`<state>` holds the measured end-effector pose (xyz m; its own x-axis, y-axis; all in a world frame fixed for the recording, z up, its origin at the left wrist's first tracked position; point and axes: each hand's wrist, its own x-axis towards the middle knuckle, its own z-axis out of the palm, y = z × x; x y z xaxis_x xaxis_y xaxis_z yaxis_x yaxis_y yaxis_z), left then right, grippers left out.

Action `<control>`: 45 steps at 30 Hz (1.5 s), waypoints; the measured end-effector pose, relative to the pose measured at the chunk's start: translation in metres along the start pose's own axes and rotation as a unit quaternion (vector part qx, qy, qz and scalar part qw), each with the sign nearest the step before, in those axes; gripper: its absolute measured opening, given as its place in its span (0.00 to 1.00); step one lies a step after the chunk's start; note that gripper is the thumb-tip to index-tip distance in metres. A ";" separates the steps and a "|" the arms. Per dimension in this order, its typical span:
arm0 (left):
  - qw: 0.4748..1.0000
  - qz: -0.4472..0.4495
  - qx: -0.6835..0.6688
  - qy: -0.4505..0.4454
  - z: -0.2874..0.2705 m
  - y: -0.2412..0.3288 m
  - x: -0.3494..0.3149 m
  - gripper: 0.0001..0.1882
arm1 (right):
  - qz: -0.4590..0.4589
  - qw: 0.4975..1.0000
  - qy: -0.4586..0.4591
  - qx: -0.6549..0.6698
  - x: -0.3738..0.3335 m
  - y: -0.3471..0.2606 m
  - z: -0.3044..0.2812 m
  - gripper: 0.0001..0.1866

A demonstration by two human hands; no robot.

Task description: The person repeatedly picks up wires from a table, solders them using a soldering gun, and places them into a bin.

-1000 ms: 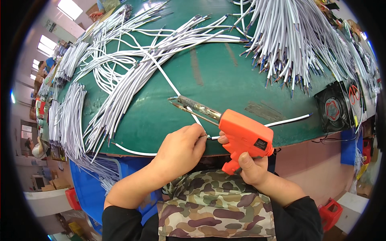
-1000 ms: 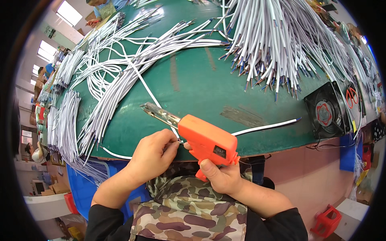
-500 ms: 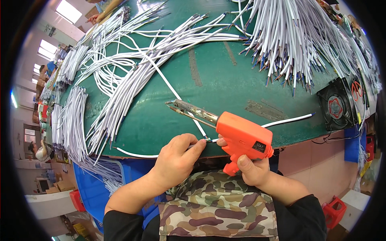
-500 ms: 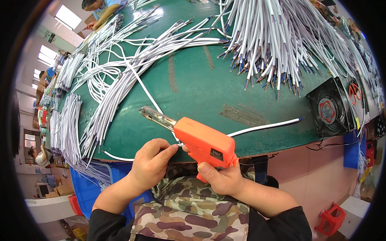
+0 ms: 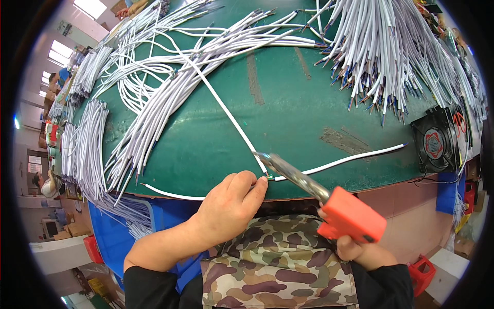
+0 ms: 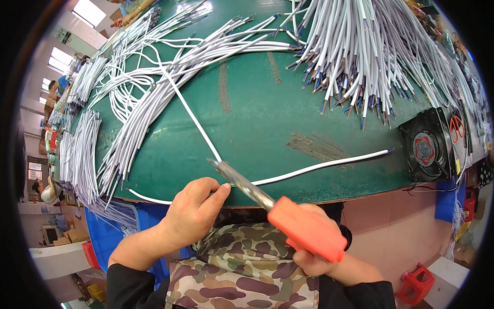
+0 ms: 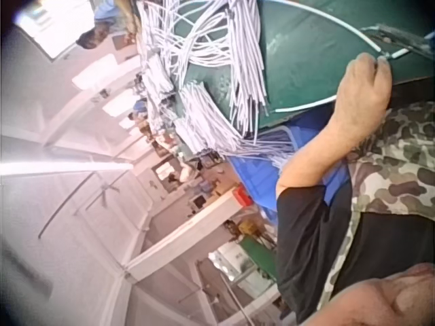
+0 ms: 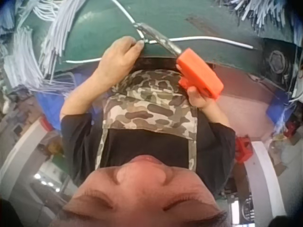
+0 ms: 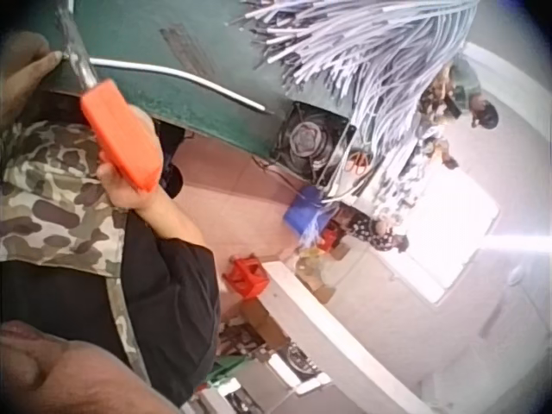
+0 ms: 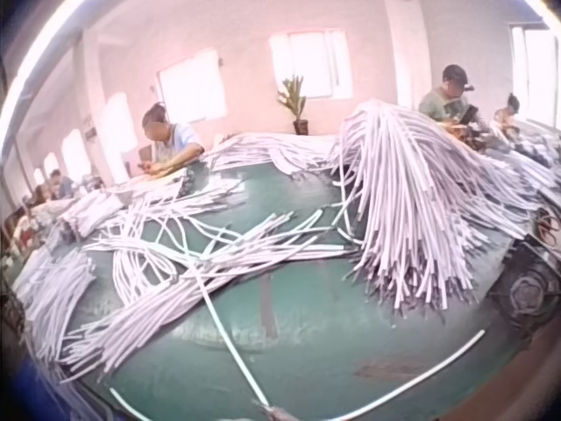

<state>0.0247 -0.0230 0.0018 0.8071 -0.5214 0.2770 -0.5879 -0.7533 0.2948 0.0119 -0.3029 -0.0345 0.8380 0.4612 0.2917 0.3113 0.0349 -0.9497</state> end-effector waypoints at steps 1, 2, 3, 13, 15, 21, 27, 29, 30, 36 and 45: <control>1.000 -0.003 -0.002 0.001 0.000 0.000 0.000 0.18 | 0.031 0.999 -0.003 -0.022 -0.006 -0.002 -0.003 0.20; 1.000 -0.007 -0.004 0.004 0.000 0.000 -0.001 0.18 | 0.012 0.999 0.015 -0.044 -0.010 -0.002 -0.007 0.20; 1.000 -0.011 -0.006 0.006 0.000 0.000 -0.001 0.19 | -0.023 0.995 0.026 -0.090 -0.012 -0.002 -0.010 0.21; 1.000 -0.015 0.000 0.009 0.000 0.000 -0.002 0.18 | -0.089 0.983 -0.019 -0.161 -0.030 0.012 -0.011 0.28; 1.000 -0.013 -0.005 0.014 0.001 0.000 -0.002 0.17 | -0.091 0.983 -0.021 -0.160 -0.032 0.013 -0.012 0.29; 1.000 -0.022 -0.010 0.001 0.001 0.000 -0.003 0.16 | -0.086 0.982 -0.029 -0.164 -0.034 0.015 -0.013 0.30; 1.000 -0.022 -0.014 0.006 0.001 0.000 -0.003 0.16 | -0.082 0.982 -0.030 -0.167 -0.036 0.016 -0.013 0.31; 1.000 -0.022 -0.012 0.008 0.002 -0.001 -0.003 0.16 | -0.081 0.982 -0.031 -0.170 -0.036 0.016 -0.014 0.31; 1.000 -0.022 -0.011 0.010 0.002 -0.001 -0.003 0.16 | -0.080 0.982 -0.032 -0.169 -0.036 0.016 -0.014 0.31; 1.000 -0.022 -0.008 0.002 0.002 0.000 -0.003 0.16 | -0.044 0.986 -0.003 -0.160 -0.037 0.012 -0.006 0.22; 1.000 -0.022 -0.005 0.000 0.001 0.001 -0.002 0.17 | -0.084 0.979 -0.035 -0.180 -0.038 0.010 -0.016 0.29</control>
<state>0.0227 -0.0228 0.0003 0.8323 -0.4873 0.2642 -0.5522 -0.7714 0.3165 -0.0096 -0.3337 -0.0529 0.7330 0.5353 0.4198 0.5905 -0.1942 -0.7834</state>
